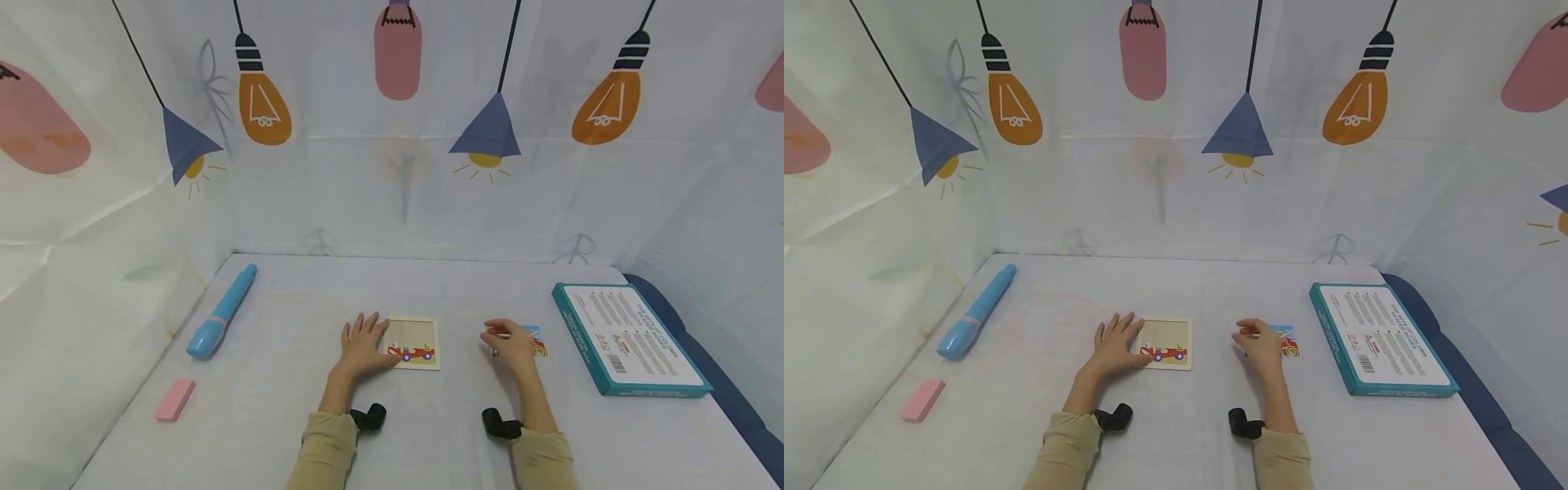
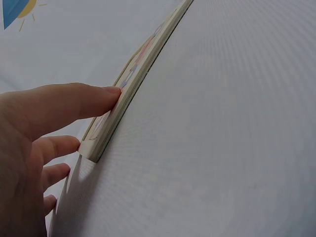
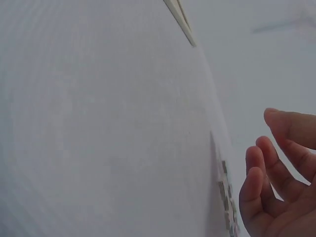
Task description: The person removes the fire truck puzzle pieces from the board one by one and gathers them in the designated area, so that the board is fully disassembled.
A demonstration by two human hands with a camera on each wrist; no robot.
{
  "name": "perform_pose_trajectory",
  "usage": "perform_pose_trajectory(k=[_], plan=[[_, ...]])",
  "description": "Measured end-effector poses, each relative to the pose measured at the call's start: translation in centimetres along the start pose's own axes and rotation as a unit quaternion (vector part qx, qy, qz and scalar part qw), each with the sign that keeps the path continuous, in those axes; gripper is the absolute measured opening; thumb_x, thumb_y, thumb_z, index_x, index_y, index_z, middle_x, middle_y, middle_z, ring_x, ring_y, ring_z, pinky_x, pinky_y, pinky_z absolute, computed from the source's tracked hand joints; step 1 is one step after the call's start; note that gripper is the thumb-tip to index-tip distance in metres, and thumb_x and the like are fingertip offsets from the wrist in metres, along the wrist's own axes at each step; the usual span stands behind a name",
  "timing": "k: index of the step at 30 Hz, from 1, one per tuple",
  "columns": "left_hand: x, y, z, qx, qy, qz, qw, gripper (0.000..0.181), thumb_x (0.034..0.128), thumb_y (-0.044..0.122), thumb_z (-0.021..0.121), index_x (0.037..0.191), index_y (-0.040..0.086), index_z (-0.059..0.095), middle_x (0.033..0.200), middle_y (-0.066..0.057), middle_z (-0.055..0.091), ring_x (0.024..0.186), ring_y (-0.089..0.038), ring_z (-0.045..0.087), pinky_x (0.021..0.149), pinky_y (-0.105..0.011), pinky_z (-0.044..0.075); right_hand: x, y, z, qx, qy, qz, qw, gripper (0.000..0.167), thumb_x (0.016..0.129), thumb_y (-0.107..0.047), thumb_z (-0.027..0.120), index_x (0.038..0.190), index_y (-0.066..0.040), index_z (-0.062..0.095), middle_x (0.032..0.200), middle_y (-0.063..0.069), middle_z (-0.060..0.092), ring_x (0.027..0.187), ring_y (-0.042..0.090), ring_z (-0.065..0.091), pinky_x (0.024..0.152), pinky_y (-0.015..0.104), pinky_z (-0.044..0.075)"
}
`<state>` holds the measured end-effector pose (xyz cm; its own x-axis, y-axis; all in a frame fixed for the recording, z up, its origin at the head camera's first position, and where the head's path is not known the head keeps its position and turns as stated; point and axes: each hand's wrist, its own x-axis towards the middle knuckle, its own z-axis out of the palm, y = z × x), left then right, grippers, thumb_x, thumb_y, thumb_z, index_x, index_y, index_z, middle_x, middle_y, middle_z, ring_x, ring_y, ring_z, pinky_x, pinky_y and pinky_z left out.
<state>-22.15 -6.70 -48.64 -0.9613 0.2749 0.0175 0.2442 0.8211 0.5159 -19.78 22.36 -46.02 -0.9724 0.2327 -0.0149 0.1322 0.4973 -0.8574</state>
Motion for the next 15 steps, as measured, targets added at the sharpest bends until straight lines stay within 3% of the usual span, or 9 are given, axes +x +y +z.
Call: perform_pose_trajectory(k=[15], plan=[[0.0, 0.1, -0.1, 0.007, -0.007, -0.002, 0.9999, 0.082, 0.0663, 0.044, 0.069, 0.138, 0.013, 0.044, 0.148, -0.012, 0.030, 0.138, -0.039, 0.013, 0.107, -0.059, 0.003, 0.1, -1.5, 3.4, 0.038, -0.052, 0.008, 0.9979, 0.028, 0.083, -0.011, 0.067, 0.108, -0.001, 0.062, 0.100, 0.014, 0.063, 0.087, 0.023, 0.059, 0.067, 0.025, 0.048]])
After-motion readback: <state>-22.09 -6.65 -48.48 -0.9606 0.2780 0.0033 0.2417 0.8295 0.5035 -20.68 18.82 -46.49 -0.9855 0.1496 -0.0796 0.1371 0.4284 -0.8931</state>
